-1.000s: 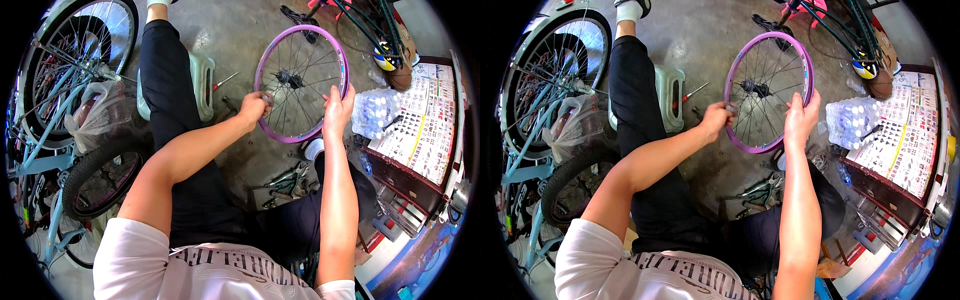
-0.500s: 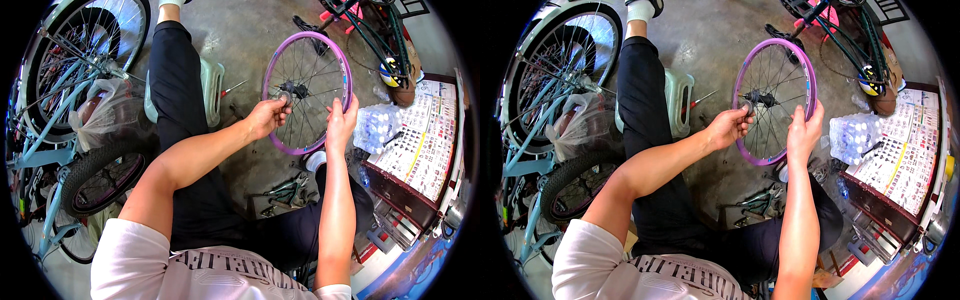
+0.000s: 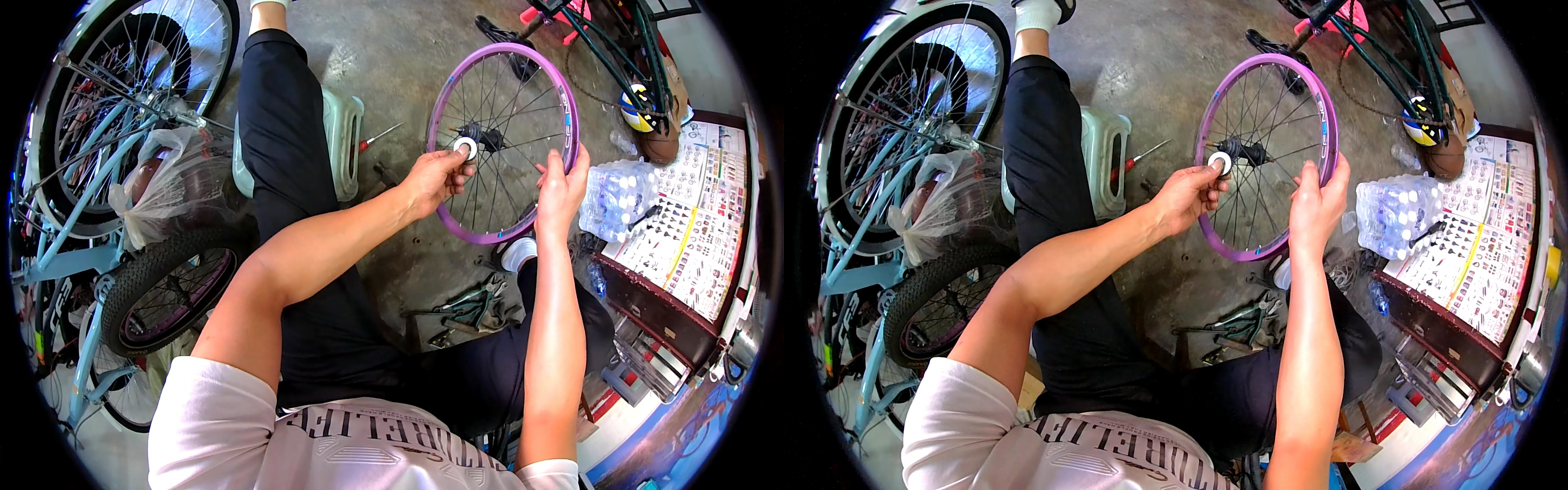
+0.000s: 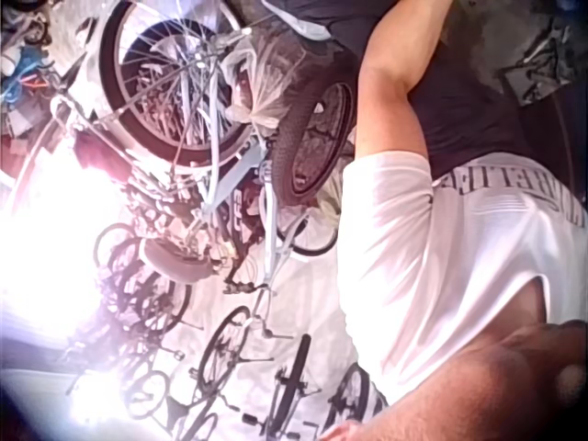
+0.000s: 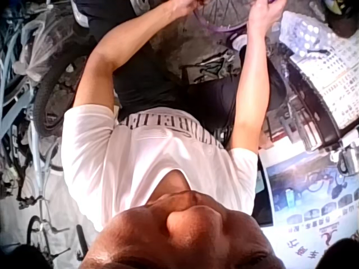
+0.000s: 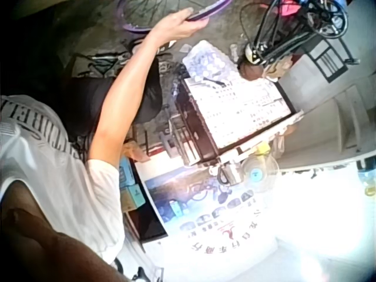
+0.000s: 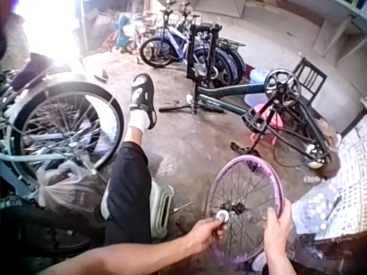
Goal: The person is sitting on the floor and handling a bicycle wheel by hand, touching the spokes and rotating the rim.
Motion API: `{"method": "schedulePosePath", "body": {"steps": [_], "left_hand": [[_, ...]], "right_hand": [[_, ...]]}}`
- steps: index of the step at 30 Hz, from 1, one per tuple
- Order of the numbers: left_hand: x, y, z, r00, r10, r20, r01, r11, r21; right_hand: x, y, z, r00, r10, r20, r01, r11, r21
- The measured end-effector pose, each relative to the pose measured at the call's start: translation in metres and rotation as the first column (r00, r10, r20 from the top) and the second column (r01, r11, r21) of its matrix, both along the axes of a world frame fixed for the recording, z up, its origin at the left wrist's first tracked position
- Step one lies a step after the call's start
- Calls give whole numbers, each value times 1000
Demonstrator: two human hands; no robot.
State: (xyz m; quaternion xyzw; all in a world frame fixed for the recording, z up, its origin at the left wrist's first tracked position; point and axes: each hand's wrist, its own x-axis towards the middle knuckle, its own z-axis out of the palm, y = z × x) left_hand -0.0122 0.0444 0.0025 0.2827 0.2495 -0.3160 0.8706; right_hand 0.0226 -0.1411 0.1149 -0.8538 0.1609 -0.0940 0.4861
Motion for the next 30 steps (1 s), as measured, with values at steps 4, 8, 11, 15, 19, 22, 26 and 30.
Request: {"method": "schedulePosePath", "body": {"steps": [4, 8, 11, 15, 19, 22, 26, 30], "left_hand": [[3, 0, -7, 965, -223, 135, 198, 964, 178], [-7, -6, -18, 525, -825, 211, 239, 381, 893], [-30, -18, -38, 446, -866, 227, 140, 317, 938], [-44, -25, -38, 522, -818, 241, 207, 396, 895], [-46, -32, -30, 625, -737, 258, 257, 506, 823], [-49, -37, -35, 648, -705, 289, 233, 544, 806], [-51, -41, -34, 657, -690, 304, 211, 556, 804], [-53, -41, -37, 684, -662, 306, 203, 576, 792]], "right_hand": [[0, 0, 1, 1000, -7, 8, 7, 1000, 7], [0, 4, 2, 1000, -7, 9, 7, 1000, 24], [0, 4, 2, 1000, -9, 9, 9, 1000, 17], [-2, 4, 2, 1000, -18, 14, 18, 1000, 7], [-3, 5, 3, 1000, -22, 12, 22, 1000, 12], [-2, 4, 2, 1000, -19, 0, 19, 1000, -11], [-2, 5, 1, 1000, -12, 20, 13, 999, -50], [-2, 9, 4, 1000, -7, 3, 8, 997, -82]]}}
